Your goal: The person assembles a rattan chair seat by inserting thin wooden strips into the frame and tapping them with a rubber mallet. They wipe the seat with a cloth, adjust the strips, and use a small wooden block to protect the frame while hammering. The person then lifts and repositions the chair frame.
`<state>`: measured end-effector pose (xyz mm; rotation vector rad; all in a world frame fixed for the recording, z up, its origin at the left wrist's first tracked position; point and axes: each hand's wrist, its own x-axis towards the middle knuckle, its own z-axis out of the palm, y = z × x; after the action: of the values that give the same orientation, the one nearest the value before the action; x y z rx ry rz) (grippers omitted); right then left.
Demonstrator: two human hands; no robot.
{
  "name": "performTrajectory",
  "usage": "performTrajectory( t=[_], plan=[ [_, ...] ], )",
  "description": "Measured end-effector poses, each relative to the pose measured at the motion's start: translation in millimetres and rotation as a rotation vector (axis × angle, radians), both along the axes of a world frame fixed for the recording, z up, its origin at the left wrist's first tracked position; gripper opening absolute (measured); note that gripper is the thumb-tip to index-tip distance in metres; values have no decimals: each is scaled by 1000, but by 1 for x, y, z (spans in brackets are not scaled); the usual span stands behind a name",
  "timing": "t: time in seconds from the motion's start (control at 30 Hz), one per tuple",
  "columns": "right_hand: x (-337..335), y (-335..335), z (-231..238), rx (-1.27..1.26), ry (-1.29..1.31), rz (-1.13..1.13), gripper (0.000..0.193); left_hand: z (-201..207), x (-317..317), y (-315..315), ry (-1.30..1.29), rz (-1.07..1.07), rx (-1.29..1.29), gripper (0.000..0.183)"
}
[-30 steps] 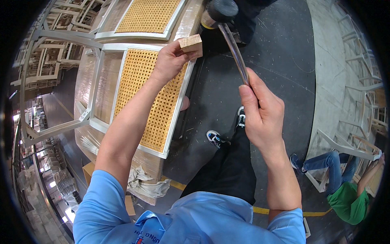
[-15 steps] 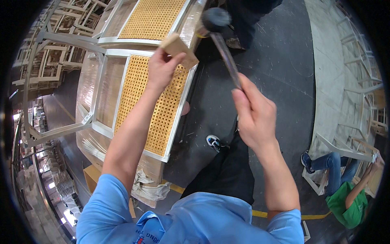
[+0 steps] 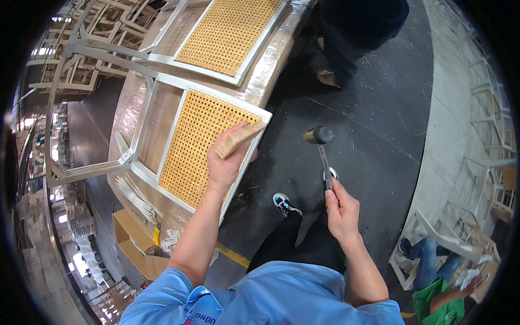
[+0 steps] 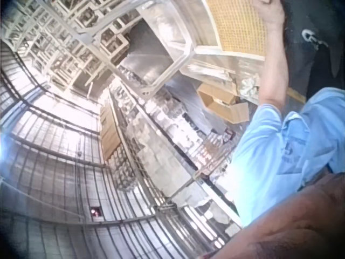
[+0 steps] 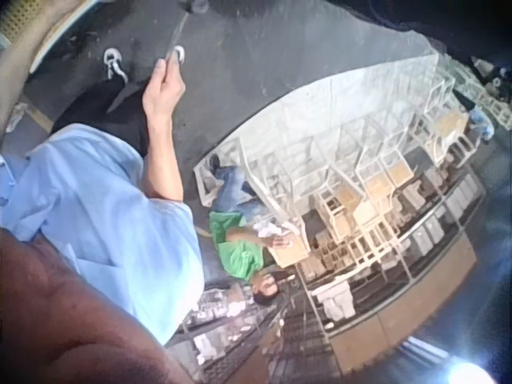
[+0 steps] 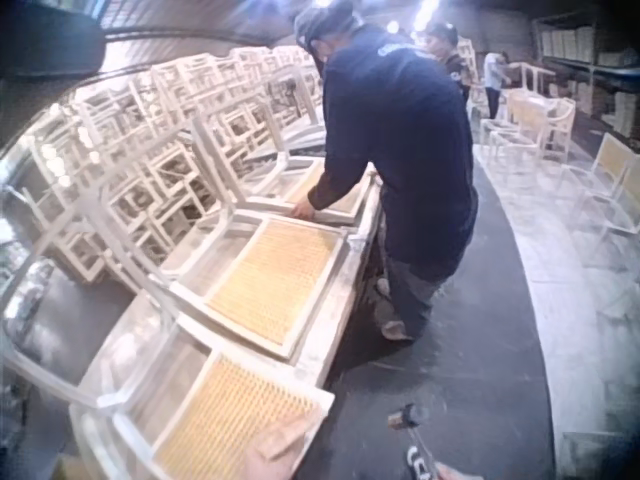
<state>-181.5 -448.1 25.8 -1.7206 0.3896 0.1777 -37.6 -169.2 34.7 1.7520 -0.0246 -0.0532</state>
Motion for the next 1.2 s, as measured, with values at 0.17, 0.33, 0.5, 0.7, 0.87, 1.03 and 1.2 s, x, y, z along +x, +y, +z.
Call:
performTrajectory(
  t=[0.17, 0.33, 0.5, 0.7, 0.87, 1.03, 1.2],
  plan=[
    [36, -39, -4, -111, -71, 257, 36, -26, -7, -19, -25, 64, 45, 39],
    [65, -73, -4, -143, -152, 364, 34, -27, -6, -40, -27, 178, 122, 42],
    [83, -90, -1, -123, -42, 451, 35, -16, -4, -55, 19, 284, 156, 42],
    [95, -86, 1, -82, -95, 456, 34, -10, 2, -65, 66, 337, 189, 42],
    [108, -78, 9, -75, -206, 526, 34, -11, 3, -72, 80, 377, 220, 40],
    [137, -59, 68, -66, -514, 701, 41, -13, 0, -66, 30, 344, 324, 44],
    [155, -47, 65, -309, -698, 878, 46, -23, 2, -62, -68, 315, 319, 38]
  ],
)
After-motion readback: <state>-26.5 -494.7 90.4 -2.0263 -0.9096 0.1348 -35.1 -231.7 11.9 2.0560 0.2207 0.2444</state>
